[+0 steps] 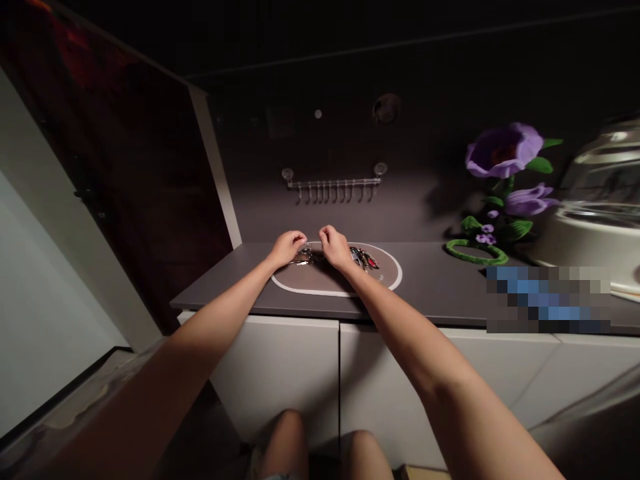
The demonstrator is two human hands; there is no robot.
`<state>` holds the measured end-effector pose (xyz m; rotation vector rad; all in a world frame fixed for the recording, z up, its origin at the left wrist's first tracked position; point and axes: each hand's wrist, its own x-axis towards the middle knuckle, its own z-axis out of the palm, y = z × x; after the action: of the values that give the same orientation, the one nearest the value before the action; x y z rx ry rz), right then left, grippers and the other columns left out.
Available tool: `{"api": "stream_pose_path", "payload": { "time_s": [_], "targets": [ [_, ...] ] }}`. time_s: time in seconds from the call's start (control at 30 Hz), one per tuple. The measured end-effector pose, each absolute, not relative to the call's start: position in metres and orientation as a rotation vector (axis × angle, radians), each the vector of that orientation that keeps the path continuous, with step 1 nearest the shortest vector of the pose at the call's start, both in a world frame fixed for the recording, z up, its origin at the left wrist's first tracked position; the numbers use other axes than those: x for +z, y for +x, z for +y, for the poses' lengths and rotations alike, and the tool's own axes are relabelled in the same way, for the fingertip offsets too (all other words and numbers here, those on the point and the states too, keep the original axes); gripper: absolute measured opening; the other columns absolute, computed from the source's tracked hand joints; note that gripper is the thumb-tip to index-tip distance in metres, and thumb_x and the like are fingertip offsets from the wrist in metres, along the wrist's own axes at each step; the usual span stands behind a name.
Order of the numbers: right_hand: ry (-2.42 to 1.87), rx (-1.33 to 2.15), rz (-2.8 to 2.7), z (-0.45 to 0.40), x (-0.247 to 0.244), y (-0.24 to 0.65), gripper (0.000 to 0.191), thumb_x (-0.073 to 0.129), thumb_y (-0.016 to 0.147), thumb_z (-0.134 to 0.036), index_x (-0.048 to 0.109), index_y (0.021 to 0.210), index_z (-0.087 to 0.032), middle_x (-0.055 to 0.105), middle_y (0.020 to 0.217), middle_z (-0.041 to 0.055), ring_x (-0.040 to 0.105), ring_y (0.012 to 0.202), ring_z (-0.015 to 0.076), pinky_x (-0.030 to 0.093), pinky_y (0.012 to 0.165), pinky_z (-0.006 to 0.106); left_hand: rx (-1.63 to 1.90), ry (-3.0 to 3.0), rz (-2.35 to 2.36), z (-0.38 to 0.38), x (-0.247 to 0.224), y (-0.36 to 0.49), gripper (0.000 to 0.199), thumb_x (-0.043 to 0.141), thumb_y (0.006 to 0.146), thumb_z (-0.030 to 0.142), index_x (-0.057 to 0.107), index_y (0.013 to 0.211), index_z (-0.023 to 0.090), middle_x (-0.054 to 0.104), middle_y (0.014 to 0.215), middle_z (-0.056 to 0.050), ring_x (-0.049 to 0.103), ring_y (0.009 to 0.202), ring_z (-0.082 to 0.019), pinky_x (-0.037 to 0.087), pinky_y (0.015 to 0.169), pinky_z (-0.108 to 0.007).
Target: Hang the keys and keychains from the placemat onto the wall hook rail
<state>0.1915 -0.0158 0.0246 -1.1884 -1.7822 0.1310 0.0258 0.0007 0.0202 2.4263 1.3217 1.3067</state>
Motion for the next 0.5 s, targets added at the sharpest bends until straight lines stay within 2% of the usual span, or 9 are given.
{"api": "stream_pose_path", "payload": {
  "time_s": [0.17, 0.33, 0.5],
  "targets": [
    [-1.288, -0.128, -2.000, -0.006, 0.011, 0.196, 0.028, 0.034, 0.087, -0.028, 0.058, 0.094, -0.015, 0.063, 0.089, 0.0095, 0.053, 0.081, 0.0163, 0.035, 0.074, 0.025, 1.067, 2.654, 1.439, 0.003, 0.008, 0.023, 0.021, 0.044, 0.083, 0.026, 0.064, 0.086, 0.019, 0.063, 0.089, -0.006, 0.050, 0.090, -0.019, 0.038, 0.082, -0.031],
    [-1.376, -0.198, -2.115, -0.001, 0.006, 0.200, 0.024, 0.040, 0.085, -0.024, 0.062, 0.088, -0.014, 0.063, 0.092, 0.0111, 0.053, 0.085, 0.0171, 0.035, 0.077, 0.025, 0.845, 2.769, 1.417, 0.004, 0.001, 0.021, 0.021, 0.044, 0.084, 0.028, 0.063, 0.088, 0.022, 0.062, 0.095, -0.005, 0.048, 0.094, -0.019, 0.036, 0.084, -0.033],
    [-1.445, -0.232, -2.160, -0.003, 0.007, 0.198, 0.024, 0.042, 0.083, -0.022, 0.065, 0.089, -0.015, 0.064, 0.094, 0.0114, 0.053, 0.087, 0.0192, 0.035, 0.077, 0.027, 0.790, 2.819, 1.436, 0.003, -0.003, 0.022, 0.022, 0.043, 0.084, 0.032, 0.061, 0.089, 0.022, 0.061, 0.099, -0.005, 0.046, 0.097, -0.021, 0.033, 0.085, -0.035]
  ]
}}
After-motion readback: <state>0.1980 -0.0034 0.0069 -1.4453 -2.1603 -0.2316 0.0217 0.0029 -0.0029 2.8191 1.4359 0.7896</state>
